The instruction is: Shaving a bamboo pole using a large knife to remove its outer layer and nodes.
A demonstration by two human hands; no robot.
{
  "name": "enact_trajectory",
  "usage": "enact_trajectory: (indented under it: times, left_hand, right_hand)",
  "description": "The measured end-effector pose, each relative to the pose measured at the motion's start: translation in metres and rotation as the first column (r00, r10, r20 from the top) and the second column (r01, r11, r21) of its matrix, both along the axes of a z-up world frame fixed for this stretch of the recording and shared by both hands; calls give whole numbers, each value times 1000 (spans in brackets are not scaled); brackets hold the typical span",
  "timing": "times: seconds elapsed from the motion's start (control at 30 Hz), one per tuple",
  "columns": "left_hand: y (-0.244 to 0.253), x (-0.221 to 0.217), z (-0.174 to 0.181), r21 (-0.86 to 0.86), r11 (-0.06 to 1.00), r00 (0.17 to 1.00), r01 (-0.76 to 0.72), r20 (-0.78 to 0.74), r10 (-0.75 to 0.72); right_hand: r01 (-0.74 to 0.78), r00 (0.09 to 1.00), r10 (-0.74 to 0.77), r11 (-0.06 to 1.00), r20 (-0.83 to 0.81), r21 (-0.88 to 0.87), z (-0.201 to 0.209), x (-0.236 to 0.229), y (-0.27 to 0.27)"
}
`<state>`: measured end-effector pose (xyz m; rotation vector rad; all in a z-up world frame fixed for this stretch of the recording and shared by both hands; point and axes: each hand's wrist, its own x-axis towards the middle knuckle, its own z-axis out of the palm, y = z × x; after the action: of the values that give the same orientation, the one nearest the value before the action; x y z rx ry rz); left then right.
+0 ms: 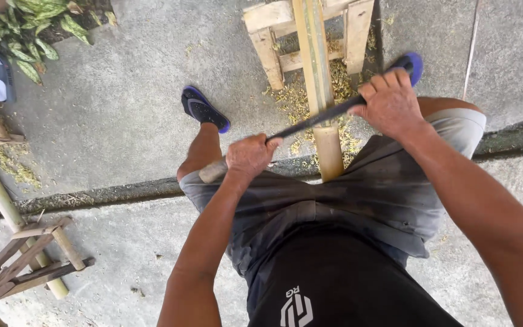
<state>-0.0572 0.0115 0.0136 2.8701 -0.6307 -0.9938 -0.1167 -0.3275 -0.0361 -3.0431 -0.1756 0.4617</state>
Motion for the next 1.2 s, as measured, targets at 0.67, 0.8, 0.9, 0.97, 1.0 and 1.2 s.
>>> enact_trajectory:
  times: [0.67,0.8,0.9,0.97,1.0,1.2]
  left_hand:
    - [-7,8,-6,-19,999,975,-40,-220,35]
    - [-18,15,-10,7,1000,975,29,-222,-26]
    - [-37,28,-15,69,997,979,42,-204,-28]
    - [-42,31,-18,101,995,981,22,-193,-2]
    - [-47,34,-19,77,995,993,-55,-98,63]
    - [-26,4,-40,-25,994,994,107,-24,-107]
  right_hand:
    - [-43,951,-29,973,309,226,-20,-29,-9]
    - [136,930,-240,928,278,347,-18,-24,-18]
    - [341,760,-558,778,332,527,-43,-40,-45]
    - [367,630,-705,639,325,676,-66,-51,-62]
    - [382,556,-774,562,303,734,-73,-52,-72]
    - [232,318,-923,296,215,927,-99,-68,-107]
